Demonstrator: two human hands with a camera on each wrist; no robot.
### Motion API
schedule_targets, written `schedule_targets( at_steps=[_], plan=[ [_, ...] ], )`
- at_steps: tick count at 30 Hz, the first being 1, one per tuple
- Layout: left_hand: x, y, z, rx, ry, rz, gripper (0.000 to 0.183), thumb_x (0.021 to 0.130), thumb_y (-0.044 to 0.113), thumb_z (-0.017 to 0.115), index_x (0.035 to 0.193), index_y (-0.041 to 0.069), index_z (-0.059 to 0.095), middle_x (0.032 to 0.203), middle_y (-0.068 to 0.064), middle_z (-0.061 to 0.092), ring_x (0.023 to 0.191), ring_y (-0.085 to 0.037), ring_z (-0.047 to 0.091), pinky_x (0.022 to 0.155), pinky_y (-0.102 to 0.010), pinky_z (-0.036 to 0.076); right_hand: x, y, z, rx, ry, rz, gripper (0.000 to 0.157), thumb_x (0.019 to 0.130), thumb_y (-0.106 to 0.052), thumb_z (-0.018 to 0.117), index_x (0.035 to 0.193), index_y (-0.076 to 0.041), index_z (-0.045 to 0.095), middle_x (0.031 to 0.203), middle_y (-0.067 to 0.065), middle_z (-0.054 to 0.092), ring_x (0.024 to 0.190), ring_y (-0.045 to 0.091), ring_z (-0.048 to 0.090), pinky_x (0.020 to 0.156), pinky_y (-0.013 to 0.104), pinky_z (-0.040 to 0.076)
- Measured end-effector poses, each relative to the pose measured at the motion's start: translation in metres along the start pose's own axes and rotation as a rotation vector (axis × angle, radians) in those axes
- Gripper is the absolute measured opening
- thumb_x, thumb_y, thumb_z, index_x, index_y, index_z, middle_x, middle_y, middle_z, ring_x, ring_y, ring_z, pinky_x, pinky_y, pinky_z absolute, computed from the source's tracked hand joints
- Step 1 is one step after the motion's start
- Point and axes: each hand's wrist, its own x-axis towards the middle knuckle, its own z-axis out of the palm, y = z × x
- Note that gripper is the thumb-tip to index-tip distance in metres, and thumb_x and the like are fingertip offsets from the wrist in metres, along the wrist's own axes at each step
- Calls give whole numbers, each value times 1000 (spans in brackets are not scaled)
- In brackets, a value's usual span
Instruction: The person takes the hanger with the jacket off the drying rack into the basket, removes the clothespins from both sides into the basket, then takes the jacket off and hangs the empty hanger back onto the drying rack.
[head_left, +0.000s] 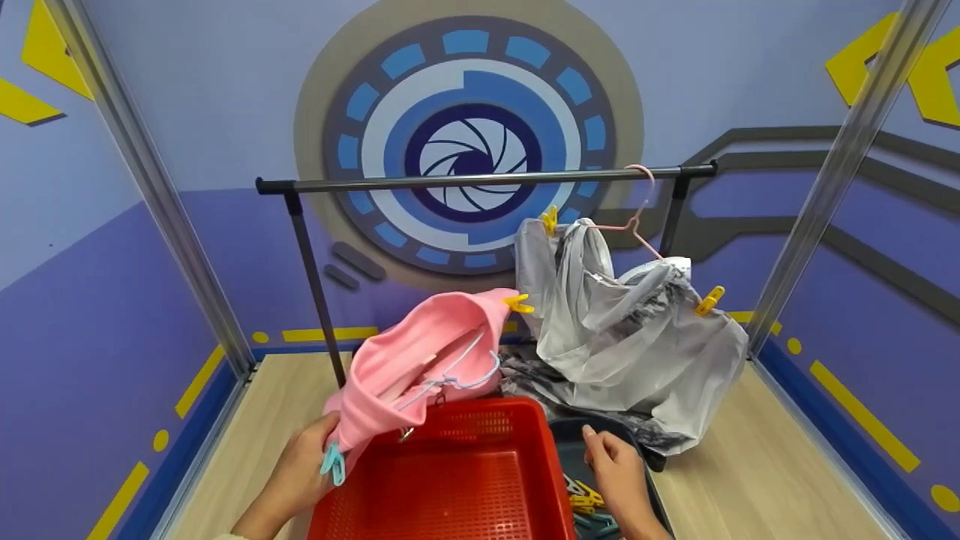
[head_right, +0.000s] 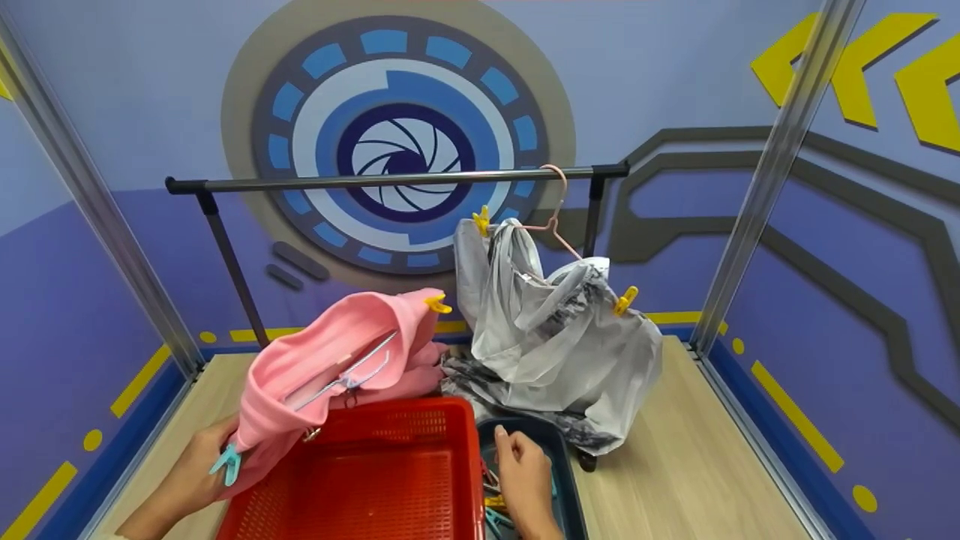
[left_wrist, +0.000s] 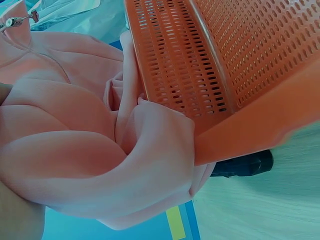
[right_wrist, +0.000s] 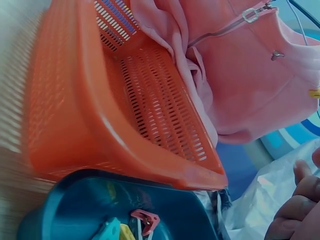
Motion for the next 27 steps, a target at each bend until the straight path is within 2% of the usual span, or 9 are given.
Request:
schedule_targets(
  at_steps=[6,10,14,16,20,27],
  plan=[
    [-2,-3,4,32,70,97,23,79,-1,64,92,17,58,72,12,43,66,-4,41,62,-22,38,2,-2,-2,63,-10,15,53,92,-48,54,57,-10,43,48,-4,36,42,11,31,47,24,30],
    [-4,-5,5,59,113,143,24,76,0,67,92,15,60,73,13,47,67,-3,44,62,-25,42,3,-4,-3,100,-21,-5,53,94,-43,53,56,-9,40,47,-5,34,41,10,30,45,24,28],
    [-4,-5,4,66,114,139,23,76,2,68,93,17,61,74,13,48,68,-3,45,63,-26,42,5,-5,-5,97,-20,-5,53,94,-46,52,57,-10,41,47,-4,35,41,11,31,45,25,30],
    [-4,-4,3,56,77,94,22,79,4,68,93,19,60,74,12,46,68,-4,43,63,-24,39,6,-6,-6,92,-23,4,55,93,-50,51,58,-9,42,47,-3,36,41,11,32,45,26,31],
    [-3,-4,4,51,49,52,21,80,7,68,93,20,60,74,12,46,68,-5,43,64,-23,39,7,-8,-7,119,-38,12,58,91,-54,51,58,-7,43,46,-3,36,39,12,33,43,27,32],
    [-5,-7,7,87,143,161,24,75,4,72,92,18,61,76,14,51,70,-1,47,63,-28,46,9,-11,-7,167,-69,53,59,90,-56,52,60,-6,43,45,-3,35,38,13,31,39,27,30]
  ],
)
